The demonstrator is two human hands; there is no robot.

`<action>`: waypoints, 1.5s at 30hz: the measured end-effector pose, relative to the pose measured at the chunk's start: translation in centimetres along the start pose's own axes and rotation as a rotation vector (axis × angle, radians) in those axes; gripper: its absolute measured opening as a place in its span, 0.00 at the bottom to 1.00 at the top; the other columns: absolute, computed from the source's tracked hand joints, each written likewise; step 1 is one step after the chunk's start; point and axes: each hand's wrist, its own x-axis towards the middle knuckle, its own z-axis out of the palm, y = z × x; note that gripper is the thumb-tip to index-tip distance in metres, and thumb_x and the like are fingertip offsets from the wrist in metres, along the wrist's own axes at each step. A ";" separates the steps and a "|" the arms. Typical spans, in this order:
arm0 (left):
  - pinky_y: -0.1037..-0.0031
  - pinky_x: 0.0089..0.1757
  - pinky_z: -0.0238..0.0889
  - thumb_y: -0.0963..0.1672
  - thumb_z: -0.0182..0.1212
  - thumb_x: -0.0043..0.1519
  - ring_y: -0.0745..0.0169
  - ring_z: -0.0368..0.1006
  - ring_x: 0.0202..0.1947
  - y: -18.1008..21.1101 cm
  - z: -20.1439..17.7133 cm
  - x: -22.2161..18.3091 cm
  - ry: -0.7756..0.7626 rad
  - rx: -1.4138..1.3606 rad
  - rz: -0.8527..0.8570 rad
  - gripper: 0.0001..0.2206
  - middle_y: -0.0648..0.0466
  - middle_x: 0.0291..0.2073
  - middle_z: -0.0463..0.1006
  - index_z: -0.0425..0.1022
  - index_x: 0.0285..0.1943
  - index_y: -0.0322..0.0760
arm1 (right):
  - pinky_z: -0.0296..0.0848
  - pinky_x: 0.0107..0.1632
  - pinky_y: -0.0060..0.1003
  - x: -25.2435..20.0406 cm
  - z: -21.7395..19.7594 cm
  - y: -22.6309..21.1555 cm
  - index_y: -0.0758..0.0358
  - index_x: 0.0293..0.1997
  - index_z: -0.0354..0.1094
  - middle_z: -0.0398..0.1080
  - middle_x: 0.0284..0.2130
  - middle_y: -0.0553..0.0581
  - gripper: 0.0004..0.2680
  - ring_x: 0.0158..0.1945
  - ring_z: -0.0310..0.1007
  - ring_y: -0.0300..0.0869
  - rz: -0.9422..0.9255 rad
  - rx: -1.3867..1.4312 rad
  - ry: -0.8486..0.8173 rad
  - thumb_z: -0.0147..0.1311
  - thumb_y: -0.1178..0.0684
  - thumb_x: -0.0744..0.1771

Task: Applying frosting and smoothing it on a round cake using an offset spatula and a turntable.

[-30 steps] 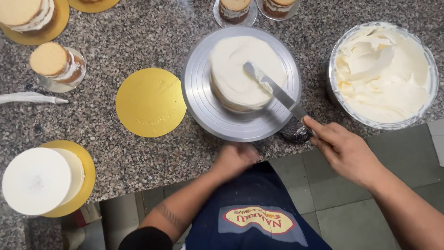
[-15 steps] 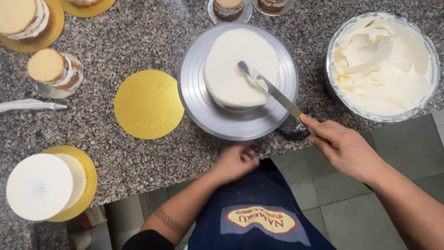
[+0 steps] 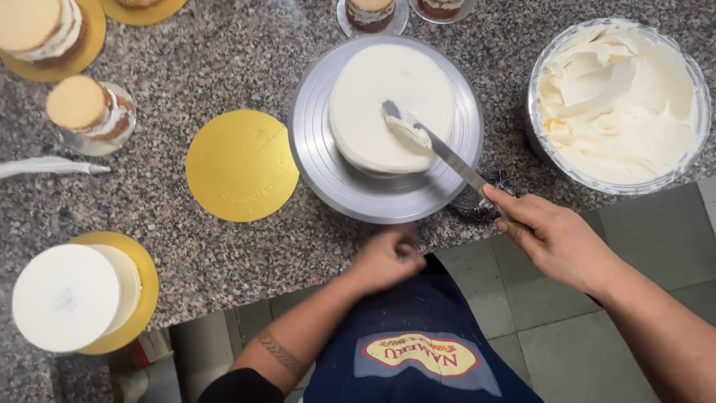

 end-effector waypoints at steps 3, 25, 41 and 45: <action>0.72 0.46 0.71 0.48 0.68 0.57 0.59 0.76 0.44 -6.0 2.0 1.6 -0.203 -0.338 0.172 0.30 0.49 0.49 0.80 0.66 0.66 0.29 | 0.72 0.38 0.41 -0.4 0.1 -0.2 0.45 0.70 0.60 0.69 0.29 0.57 0.22 0.31 0.72 0.47 0.004 0.030 -0.022 0.54 0.53 0.66; 0.67 0.45 0.73 0.39 0.67 0.60 0.57 0.77 0.46 -7.9 -6.6 0.8 0.252 -0.946 0.105 0.15 0.48 0.47 0.81 0.76 0.55 0.29 | 0.71 0.45 0.40 -11.2 8.9 16.3 0.49 0.71 0.64 0.69 0.37 0.59 0.20 0.38 0.70 0.47 0.559 0.009 0.748 0.58 0.56 0.69; 0.64 0.44 0.72 0.38 0.66 0.62 0.54 0.76 0.45 -7.7 -4.1 1.6 0.185 -1.016 0.164 0.19 0.44 0.49 0.78 0.70 0.61 0.26 | 0.71 0.31 0.30 -7.9 7.6 16.7 0.63 0.73 0.58 0.75 0.31 0.57 0.20 0.26 0.69 0.36 0.598 1.192 0.597 0.47 0.59 0.69; 0.61 0.49 0.70 0.39 0.67 0.63 0.51 0.76 0.49 -10.8 -6.2 1.6 0.163 -1.021 0.218 0.16 0.43 0.50 0.80 0.74 0.60 0.26 | 0.68 0.25 0.28 -12.9 10.0 16.6 0.61 0.73 0.58 0.71 0.23 0.55 0.22 0.21 0.68 0.34 0.639 1.366 0.480 0.48 0.59 0.68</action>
